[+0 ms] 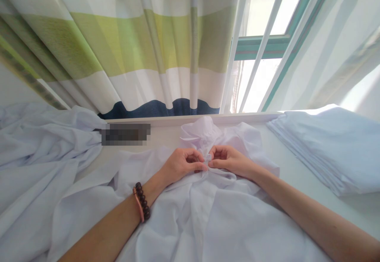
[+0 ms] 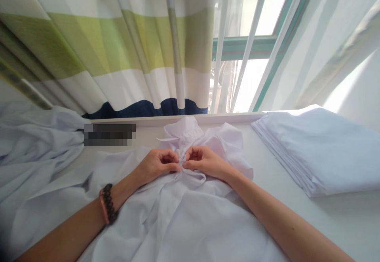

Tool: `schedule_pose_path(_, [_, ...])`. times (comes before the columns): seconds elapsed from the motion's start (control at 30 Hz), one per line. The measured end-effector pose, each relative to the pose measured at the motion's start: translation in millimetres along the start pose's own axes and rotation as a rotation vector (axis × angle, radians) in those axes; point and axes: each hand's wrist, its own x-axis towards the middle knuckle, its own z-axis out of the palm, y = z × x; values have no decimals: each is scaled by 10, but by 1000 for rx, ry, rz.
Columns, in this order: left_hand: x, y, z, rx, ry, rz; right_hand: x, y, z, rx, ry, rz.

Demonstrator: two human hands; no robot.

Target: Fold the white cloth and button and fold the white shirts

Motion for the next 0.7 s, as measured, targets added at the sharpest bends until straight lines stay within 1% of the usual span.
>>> schedule_pose_path(0.3, [-12, 36, 19, 81, -13, 39, -4, -18, -5, 46, 27, 26])
schedule_pose_path(0.7, [-12, 13, 1, 24, -20, 40, 10, 17, -17, 50, -12, 10])
